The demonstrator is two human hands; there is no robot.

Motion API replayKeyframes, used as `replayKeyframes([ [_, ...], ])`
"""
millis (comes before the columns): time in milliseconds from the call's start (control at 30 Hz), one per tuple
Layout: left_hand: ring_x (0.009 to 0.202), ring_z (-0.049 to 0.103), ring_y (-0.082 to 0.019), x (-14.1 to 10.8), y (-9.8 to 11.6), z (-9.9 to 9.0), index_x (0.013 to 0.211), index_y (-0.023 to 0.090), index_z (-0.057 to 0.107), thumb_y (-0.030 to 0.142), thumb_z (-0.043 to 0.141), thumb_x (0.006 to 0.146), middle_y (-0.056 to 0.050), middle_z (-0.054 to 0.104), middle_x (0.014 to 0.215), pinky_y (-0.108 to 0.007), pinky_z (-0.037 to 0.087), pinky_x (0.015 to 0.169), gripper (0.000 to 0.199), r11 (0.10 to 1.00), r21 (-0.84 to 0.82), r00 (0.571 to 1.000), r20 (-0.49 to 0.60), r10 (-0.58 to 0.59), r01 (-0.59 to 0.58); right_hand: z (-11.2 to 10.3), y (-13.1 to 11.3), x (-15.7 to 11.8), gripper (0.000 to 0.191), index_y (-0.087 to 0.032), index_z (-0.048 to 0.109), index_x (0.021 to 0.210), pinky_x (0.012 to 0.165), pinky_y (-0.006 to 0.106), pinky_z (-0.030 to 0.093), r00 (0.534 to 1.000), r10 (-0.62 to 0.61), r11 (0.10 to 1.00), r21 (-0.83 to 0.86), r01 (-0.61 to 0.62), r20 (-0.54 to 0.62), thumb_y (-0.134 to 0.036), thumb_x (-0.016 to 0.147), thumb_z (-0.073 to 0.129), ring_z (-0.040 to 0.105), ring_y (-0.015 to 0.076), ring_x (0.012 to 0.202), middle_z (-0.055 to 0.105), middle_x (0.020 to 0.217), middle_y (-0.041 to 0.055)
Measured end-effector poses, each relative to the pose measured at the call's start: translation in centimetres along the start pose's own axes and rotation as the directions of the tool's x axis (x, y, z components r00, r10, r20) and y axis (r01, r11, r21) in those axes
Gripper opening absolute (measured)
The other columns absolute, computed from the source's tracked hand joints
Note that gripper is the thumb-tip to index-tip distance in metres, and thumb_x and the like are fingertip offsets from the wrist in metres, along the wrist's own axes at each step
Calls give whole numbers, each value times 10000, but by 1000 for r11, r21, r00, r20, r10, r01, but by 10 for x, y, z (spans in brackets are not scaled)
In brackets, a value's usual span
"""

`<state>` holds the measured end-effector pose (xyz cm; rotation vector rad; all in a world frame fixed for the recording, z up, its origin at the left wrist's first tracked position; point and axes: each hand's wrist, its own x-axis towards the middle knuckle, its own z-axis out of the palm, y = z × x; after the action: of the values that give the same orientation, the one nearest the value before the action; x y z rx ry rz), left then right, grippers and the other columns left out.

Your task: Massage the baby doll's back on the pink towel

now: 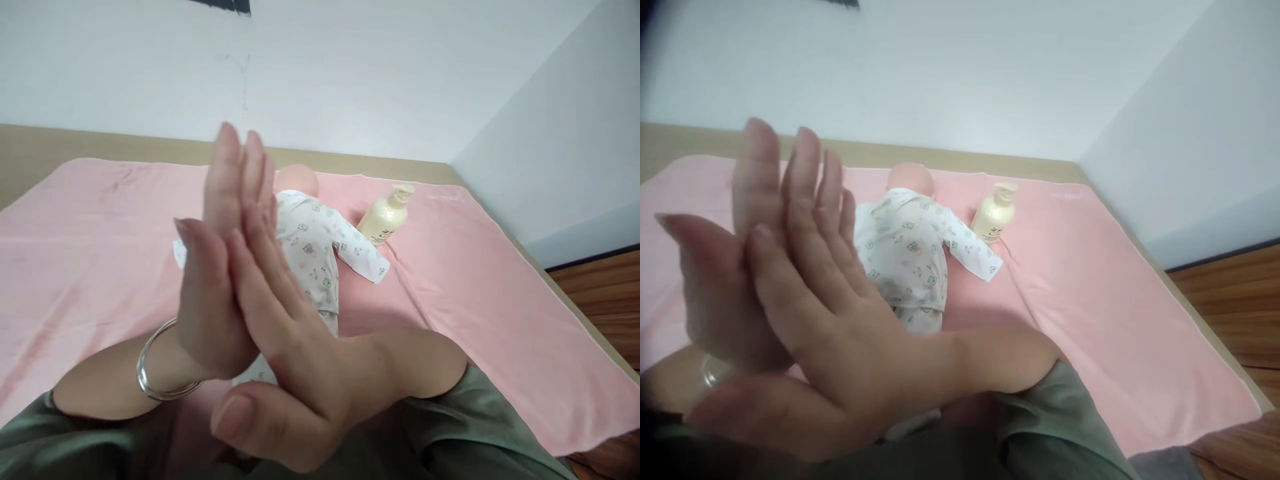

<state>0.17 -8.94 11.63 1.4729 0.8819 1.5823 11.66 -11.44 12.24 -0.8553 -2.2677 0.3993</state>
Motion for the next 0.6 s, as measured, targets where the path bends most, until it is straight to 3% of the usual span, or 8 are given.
replayKeyframes([
  [33,1652,185,-107,6,-8,-4,1530,583,427,713,255,1052,213,402,1661,-352,211,1383,523,996,-85,998,57,17,-12,-2,3,-4,798,-65,243,1665,1374,481,230,998,-61,997,47,61,6,-533,1061,471,117,259,1654,209,1764,128],
  [100,1661,158,-110,23,-32,-14,1549,547,390,725,337,1037,202,373,1682,-375,150,1398,545,984,-135,991,40,125,-118,-1,15,-5,667,27,275,1612,1371,402,266,990,-137,975,173,140,-30,-409,1109,316,169,198,1651,264,1740,178],
  [200,1652,235,-163,51,-79,-27,1567,372,369,690,364,1029,53,362,1717,-397,197,1392,625,978,-44,968,-159,195,-204,7,37,6,516,-52,470,1506,1310,344,404,983,-166,945,273,181,-77,-345,1094,366,408,174,1574,515,1617,156],
  [300,1535,452,-226,71,-121,-34,1480,155,444,549,392,1051,-151,485,1604,-407,313,1339,585,975,145,883,-418,215,-169,19,58,20,393,-140,611,1369,1279,391,456,985,-167,967,192,170,-29,-286,1044,445,560,205,1465,672,1456,115],
  [367,1452,509,-229,76,-138,-35,1406,91,518,396,457,1042,-179,552,1510,-393,358,1297,478,949,303,878,-424,221,-92,29,75,28,399,-154,632,1351,1271,420,464,996,-82,993,77,85,-38,-213,1029,405,547,209,1475,657,1476,105],
  [500,1280,613,-215,75,-151,-33,1208,138,668,166,483,958,-112,698,1298,-374,456,1183,312,874,478,949,-308,70,91,53,113,39,499,-84,599,1443,1305,493,395,985,170,967,-184,-174,-39,-137,1020,339,405,246,1578,524,1610,161],
  [600,1091,687,-217,74,-155,-33,1027,173,713,153,454,928,-74,758,1104,-373,535,1040,277,837,526,969,-246,-18,149,63,140,47,506,-77,603,1464,1351,507,296,977,205,952,-243,-187,51,-158,1031,354,381,252,1592,516,1618,156],
])
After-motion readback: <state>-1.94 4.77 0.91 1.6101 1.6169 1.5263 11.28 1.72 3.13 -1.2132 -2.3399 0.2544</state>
